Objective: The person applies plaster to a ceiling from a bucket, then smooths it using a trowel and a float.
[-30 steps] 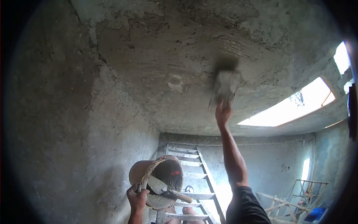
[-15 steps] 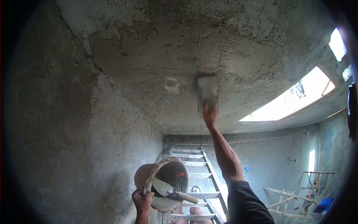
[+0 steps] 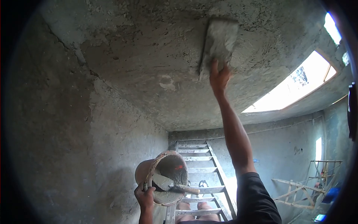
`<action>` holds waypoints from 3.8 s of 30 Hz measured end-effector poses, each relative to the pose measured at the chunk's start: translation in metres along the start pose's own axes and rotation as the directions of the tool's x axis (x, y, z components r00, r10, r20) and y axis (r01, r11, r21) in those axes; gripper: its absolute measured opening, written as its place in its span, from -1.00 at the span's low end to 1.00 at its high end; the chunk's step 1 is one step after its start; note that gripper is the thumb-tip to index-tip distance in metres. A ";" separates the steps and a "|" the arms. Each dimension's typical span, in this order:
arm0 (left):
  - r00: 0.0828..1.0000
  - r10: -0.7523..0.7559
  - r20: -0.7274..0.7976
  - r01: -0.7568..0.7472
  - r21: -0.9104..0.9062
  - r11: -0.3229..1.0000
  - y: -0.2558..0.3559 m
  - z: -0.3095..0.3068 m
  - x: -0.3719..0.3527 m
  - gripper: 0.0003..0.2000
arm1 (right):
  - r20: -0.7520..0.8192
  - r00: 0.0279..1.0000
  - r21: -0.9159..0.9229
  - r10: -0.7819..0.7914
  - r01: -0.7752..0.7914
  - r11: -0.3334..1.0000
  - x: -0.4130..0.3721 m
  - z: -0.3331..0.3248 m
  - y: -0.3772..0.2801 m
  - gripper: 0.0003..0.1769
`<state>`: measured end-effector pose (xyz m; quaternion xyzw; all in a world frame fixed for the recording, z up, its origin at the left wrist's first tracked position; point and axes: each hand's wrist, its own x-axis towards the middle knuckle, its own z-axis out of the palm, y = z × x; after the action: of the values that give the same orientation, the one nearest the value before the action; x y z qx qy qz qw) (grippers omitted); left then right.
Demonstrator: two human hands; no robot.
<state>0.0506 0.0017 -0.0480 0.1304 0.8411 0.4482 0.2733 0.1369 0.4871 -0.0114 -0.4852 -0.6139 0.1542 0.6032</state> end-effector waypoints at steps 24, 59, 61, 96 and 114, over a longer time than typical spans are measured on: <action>0.997 0.046 -0.068 -0.052 -0.092 0.994 -0.004 0.016 0.000 -0.73 | 0.175 0.983 -0.023 0.063 -0.059 0.998 -0.010 -0.005 0.030 -0.52; 0.983 0.097 -0.156 -0.079 0.121 0.989 -0.025 0.031 0.001 -0.62 | 0.083 0.992 -0.074 0.093 -0.087 0.993 -0.094 -0.067 0.158 -0.60; 0.978 0.157 -0.140 -0.124 0.215 0.969 -0.029 0.031 -0.002 -0.62 | 0.023 0.995 0.059 0.093 -0.094 0.994 -0.033 -0.070 0.109 -0.59; 0.988 0.069 -0.137 -0.060 0.064 0.996 -0.013 0.032 -0.016 -0.61 | 0.246 0.941 -0.151 0.231 -0.198 0.968 -0.091 -0.085 0.156 -0.54; 0.962 0.266 -0.064 -0.236 0.297 0.925 0.058 0.049 -0.021 -0.74 | 0.048 0.982 0.016 0.184 -0.185 0.983 0.018 -0.073 0.154 -0.57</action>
<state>0.0943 0.0584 -0.0151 0.2520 0.8865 0.3589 0.1480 0.2691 0.5462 -0.1041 -0.5301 -0.5784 0.2269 0.5770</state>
